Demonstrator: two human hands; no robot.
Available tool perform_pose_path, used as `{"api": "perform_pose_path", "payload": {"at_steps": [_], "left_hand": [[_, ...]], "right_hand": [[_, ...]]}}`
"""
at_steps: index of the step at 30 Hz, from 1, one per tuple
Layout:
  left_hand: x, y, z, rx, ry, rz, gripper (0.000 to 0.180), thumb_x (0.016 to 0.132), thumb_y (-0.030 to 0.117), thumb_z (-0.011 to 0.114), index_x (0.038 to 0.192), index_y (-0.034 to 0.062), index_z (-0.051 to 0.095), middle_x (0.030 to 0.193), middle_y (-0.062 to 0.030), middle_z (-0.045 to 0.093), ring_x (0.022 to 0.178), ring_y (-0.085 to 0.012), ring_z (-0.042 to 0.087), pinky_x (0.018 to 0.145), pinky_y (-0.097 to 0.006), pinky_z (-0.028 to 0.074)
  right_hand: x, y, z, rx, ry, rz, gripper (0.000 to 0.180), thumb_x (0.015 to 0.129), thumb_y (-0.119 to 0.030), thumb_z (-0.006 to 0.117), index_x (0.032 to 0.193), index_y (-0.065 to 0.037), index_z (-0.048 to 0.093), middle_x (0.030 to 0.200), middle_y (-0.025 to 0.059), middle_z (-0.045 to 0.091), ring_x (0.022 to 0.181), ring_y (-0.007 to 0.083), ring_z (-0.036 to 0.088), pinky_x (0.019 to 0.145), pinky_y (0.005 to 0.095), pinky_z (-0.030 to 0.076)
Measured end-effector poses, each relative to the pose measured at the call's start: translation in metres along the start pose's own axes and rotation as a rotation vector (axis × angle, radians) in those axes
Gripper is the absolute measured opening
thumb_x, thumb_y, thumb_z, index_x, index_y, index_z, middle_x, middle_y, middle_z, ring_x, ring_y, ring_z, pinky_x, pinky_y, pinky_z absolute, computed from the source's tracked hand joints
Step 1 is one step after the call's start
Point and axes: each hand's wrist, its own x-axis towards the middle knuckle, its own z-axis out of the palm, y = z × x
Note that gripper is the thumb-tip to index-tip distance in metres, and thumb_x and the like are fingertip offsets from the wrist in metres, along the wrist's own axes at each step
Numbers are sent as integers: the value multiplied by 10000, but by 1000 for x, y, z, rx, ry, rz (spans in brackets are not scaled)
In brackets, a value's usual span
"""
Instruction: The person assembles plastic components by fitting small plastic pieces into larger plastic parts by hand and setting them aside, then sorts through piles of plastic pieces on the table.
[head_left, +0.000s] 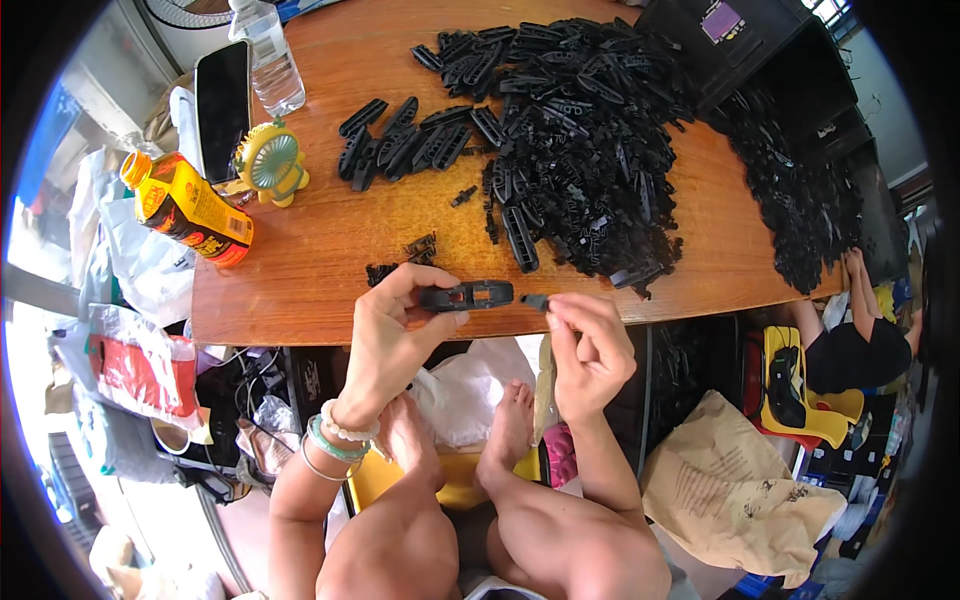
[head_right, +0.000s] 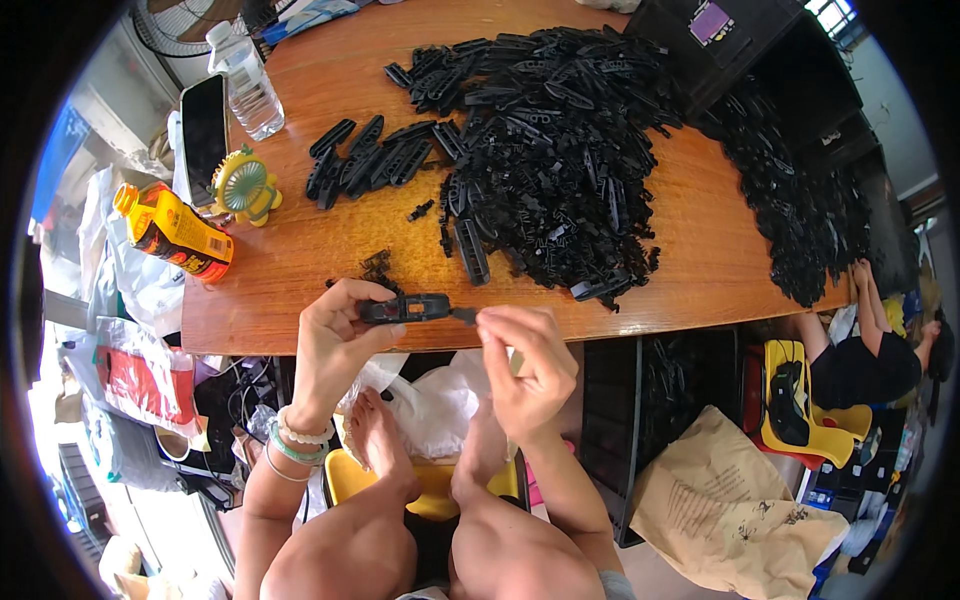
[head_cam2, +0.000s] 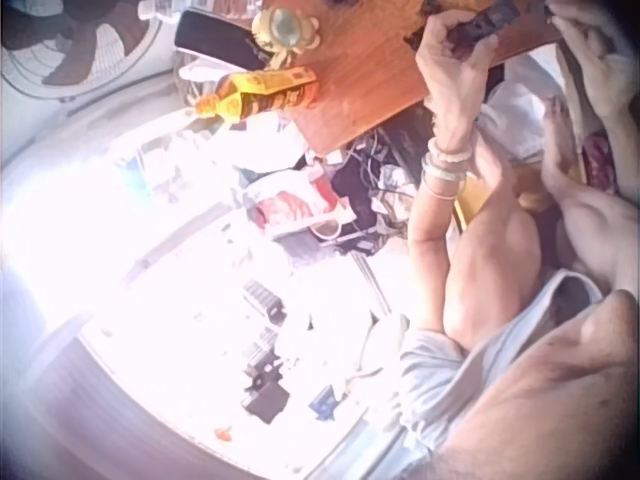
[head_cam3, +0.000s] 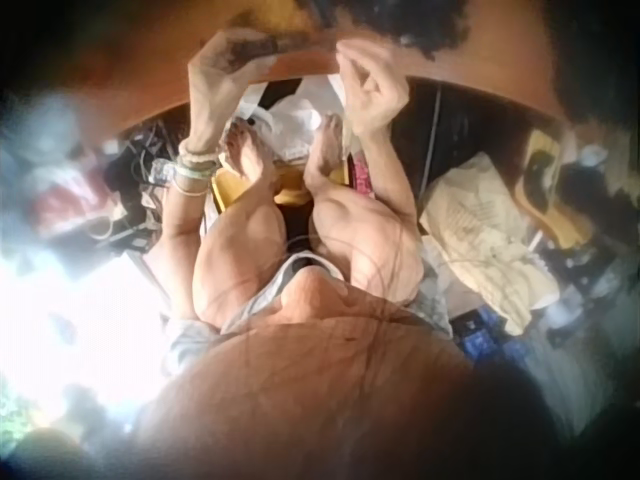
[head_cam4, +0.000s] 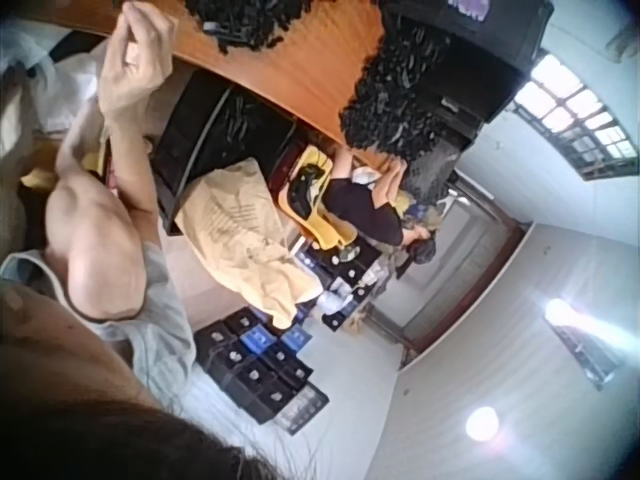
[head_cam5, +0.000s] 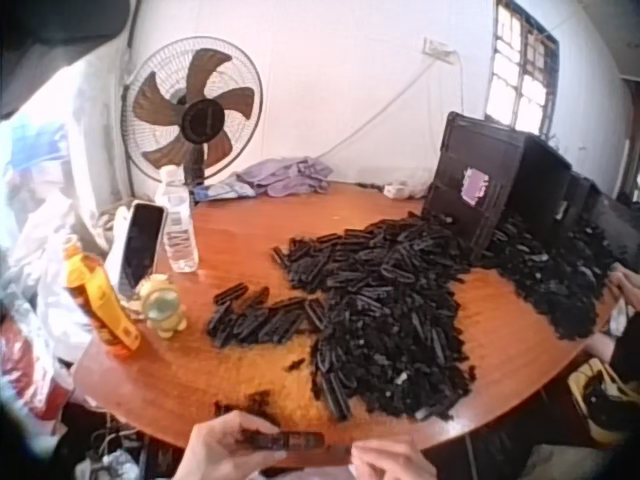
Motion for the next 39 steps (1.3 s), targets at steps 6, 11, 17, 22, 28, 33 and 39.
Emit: {"api": "perform_pose_path", "payload": {"at_steps": [6,11,17,22,28,33,39], "left_hand": [[-6,-2,4,64,-80,-3,254,748,-46,688,978,-21,584,886,-63,648,809,-85,611,733,-218,516],[-23,0,16,-147,-85,-86,256,790,-34,660,1024,-34,556,903,-95,651,846,-141,638,758,-254,527],[-23,3,15,-343,-173,-179,481,823,-56,606,1251,-16,390,896,-148,650,851,-215,664,773,-303,541],[-23,1,15,-151,-153,-141,520,769,-86,659,1190,2,369,878,-153,651,818,-199,670,706,-271,556],[-29,4,18,-235,-102,-138,330,790,-71,665,982,6,407,842,-142,659,780,-175,674,690,-243,557],[-29,5,17,-276,-72,-130,313,825,-36,651,1040,-16,425,863,-146,650,793,-172,668,699,-244,551],[-33,0,13,-117,-96,39,253,837,-12,632,1021,-21,459,876,-118,639,830,-153,652,735,-252,531]], "right_hand": [[7,-13,12,106,-214,-39,206,714,135,650,887,26,673,873,111,660,780,198,614,673,279,494],[3,-13,14,172,-106,118,166,793,115,602,929,39,662,931,127,651,796,178,637,666,251,523],[2,-16,6,335,-222,236,164,790,121,600,920,41,663,931,123,654,810,168,633,703,252,519],[3,-17,3,277,-245,165,160,761,110,624,889,24,667,903,109,660,823,200,626,730,285,506],[2,-17,2,101,-288,-71,195,702,93,659,874,1,670,885,91,658,829,244,608,730,318,493],[-2,-18,2,-144,-252,-276,229,702,76,663,912,-15,668,904,87,652,826,255,598,749,335,481],[-2,-25,2,82,-329,184,267,776,-79,686,1028,4,656,950,98,664,847,247,610,761,329,474]]}}
